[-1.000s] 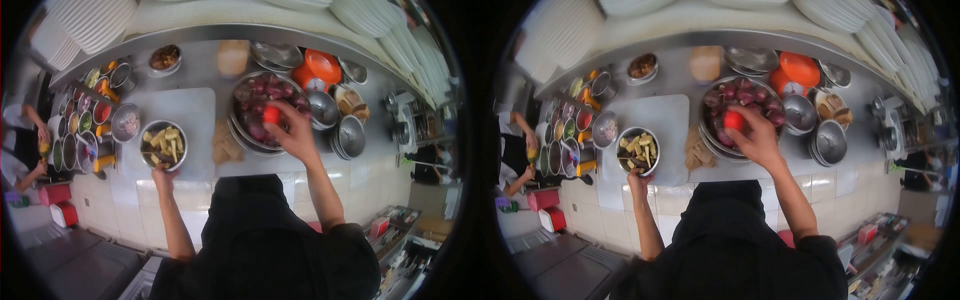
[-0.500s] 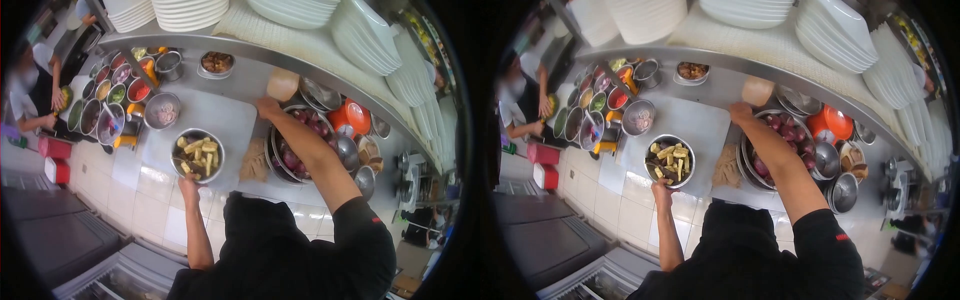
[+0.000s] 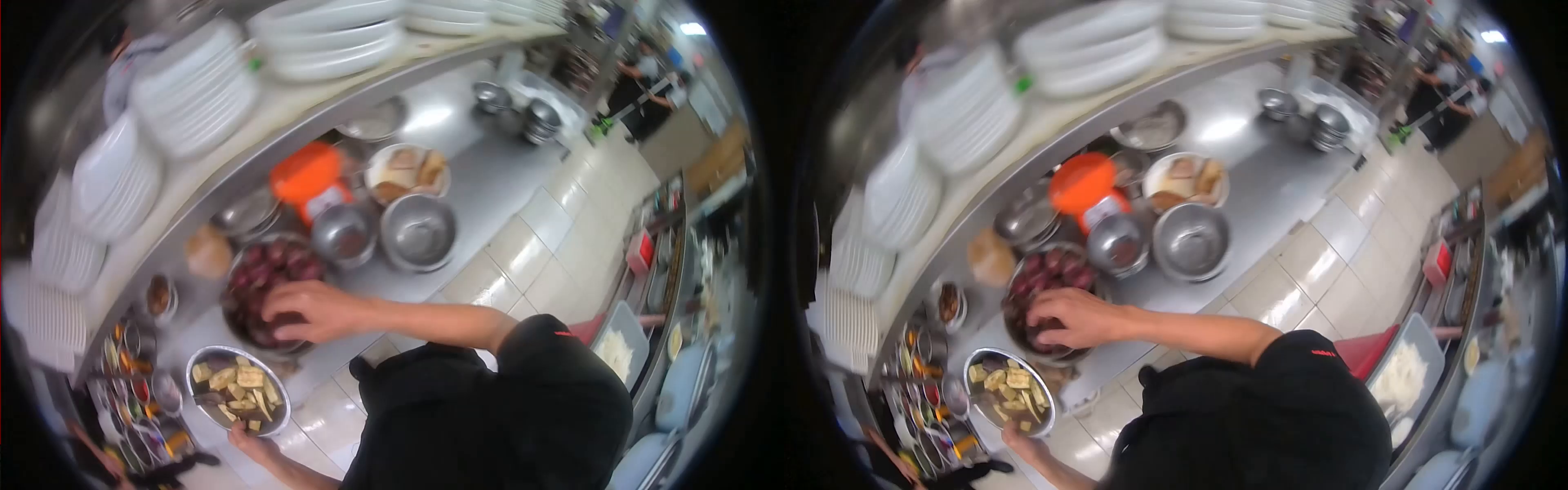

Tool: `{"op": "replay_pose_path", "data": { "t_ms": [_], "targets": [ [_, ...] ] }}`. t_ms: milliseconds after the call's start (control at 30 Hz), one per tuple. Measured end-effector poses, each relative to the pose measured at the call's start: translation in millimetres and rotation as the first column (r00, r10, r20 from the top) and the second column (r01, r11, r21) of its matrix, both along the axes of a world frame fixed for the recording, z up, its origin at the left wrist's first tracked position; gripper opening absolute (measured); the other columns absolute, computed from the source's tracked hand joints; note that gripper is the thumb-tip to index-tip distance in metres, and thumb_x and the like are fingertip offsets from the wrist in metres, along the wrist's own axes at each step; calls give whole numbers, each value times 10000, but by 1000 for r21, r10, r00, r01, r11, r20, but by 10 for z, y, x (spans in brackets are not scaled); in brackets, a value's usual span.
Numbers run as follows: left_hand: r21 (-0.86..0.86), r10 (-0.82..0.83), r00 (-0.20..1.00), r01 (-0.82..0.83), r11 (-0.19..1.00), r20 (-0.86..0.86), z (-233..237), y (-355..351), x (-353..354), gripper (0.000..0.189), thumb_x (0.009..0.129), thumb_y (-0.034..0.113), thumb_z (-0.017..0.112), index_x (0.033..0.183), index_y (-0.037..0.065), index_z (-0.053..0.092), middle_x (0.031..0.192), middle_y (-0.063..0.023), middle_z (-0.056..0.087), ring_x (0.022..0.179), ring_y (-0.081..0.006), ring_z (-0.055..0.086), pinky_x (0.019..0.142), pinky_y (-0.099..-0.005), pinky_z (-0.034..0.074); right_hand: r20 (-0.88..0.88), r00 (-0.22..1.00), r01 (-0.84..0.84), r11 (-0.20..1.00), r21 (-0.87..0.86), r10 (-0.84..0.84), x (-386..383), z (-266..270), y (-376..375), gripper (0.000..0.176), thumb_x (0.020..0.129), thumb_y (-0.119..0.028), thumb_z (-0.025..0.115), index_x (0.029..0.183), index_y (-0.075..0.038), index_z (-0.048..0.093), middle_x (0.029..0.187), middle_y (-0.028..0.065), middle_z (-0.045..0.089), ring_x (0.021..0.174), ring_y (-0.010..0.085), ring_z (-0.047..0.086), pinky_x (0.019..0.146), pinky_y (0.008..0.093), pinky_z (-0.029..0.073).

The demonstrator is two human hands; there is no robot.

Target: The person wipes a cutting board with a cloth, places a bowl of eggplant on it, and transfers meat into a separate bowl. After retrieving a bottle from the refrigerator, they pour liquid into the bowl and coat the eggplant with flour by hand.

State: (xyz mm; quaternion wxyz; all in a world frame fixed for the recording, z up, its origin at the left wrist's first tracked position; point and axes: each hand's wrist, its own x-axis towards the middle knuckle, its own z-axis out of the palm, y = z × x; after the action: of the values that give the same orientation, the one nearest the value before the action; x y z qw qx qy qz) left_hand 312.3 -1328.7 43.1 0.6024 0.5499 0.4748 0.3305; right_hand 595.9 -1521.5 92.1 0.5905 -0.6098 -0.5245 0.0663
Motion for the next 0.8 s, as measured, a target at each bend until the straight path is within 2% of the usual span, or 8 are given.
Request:
{"op": "replay_pose_path", "data": {
  "t_ms": [100, 167, 233, 300, 467, 533, 633, 800],
  "targets": [
    [-39, -220, 975, 221, 975, 27, 197, -829, 713, 377, 742, 199, 556, 1040, -18, 473, 1083, -124, 491, 1019, -245, 500, 887, -398, 434, -87, 946, 296, 943, -156, -311, 205, -220, -1536, 270, 772, -175, 707, 991, -29, 646, 982, 135, 625, 896, 305, 622, 784, 392, 494],
    [-86, -198, 979, 201, 976, 43, 226, -1401, 1191, 329, 705, 153, 561, 997, 22, 482, 1018, -82, 482, 960, -220, 488, 880, -379, 427, -166, 828, 498, 839, -218, -535, 296, -404, -2424, 253, 776, -167, 712, 989, -40, 664, 929, 120, 636, 817, 272, 633, 731, 372, 505],
    [111, -329, 944, 327, 938, 3, 13, -1841, 1552, 182, 701, 106, 530, 855, 14, 562, 895, -70, 528, 844, -206, 524, 793, -335, 429, -198, 750, 582, 772, -254, -631, 369, -470, -3160, 244, 777, -163, 714, 984, -41, 672, 896, 110, 640, 768, 254, 633, 704, 360, 508],
    [-99, -451, 891, 454, 885, 51, 37, -2368, 1906, 248, 702, 82, 539, 942, 23, 527, 886, -72, 515, 840, -205, 530, 779, -330, 450, -237, 590, 705, 635, -316, -772, 463, -467, -3675, 229, 774, -148, 729, 977, -50, 684, 850, 84, 638, 707, 202, 614, 659, 325, 504],
    [-189, -599, 800, 595, 781, 43, 19, -3579, 2564, 265, 700, 77, 549, 937, -39, 522, 850, -127, 583, 717, -195, 577, 619, -305, 480, -255, 489, 769, 550, -325, -834, 782, -467, -4437, 203, 798, -125, 738, 982, -53, 693, 850, 45, 634, 725, 117, 592, 638, 262, 489],
    [-300, -859, 512, 823, 481, 28, 128, -3889, 2807, 234, 709, 64, 518, 876, -89, 576, 733, -147, 608, 536, -204, 574, 450, -300, 447, -255, 468, 776, 532, -339, -846, 1003, -488, -4626, 203, 797, -126, 741, 980, -52, 694, 847, 43, 632, 731, 112, 593, 643, 257, 486],
    [-294, -819, 561, 808, 510, 121, -12, -4437, 3215, 151, 704, 17, 494, 753, -99, 577, 625, -159, 586, 395, -226, 529, 312, -305, 403, -295, 476, 766, 556, -324, -828, 1411, -521, -4937, 204, 796, -123, 742, 981, -50, 694, 847, 41, 632, 748, 110, 597, 659, 254, 483],
    [-357, -857, 512, 812, 462, 54, -486, -4977, 4183, 153, 738, 25, 498, 781, -102, 573, 639, -170, 592, 420, -238, 538, 352, -324, 414, -237, 411, 852, 464, -243, -880, 2263, -548, -5518, 207, 785, -118, 739, 977, -55, 696, 815, 57, 633, 699, 126, 575, 632, 268, 469]
  ]
}}
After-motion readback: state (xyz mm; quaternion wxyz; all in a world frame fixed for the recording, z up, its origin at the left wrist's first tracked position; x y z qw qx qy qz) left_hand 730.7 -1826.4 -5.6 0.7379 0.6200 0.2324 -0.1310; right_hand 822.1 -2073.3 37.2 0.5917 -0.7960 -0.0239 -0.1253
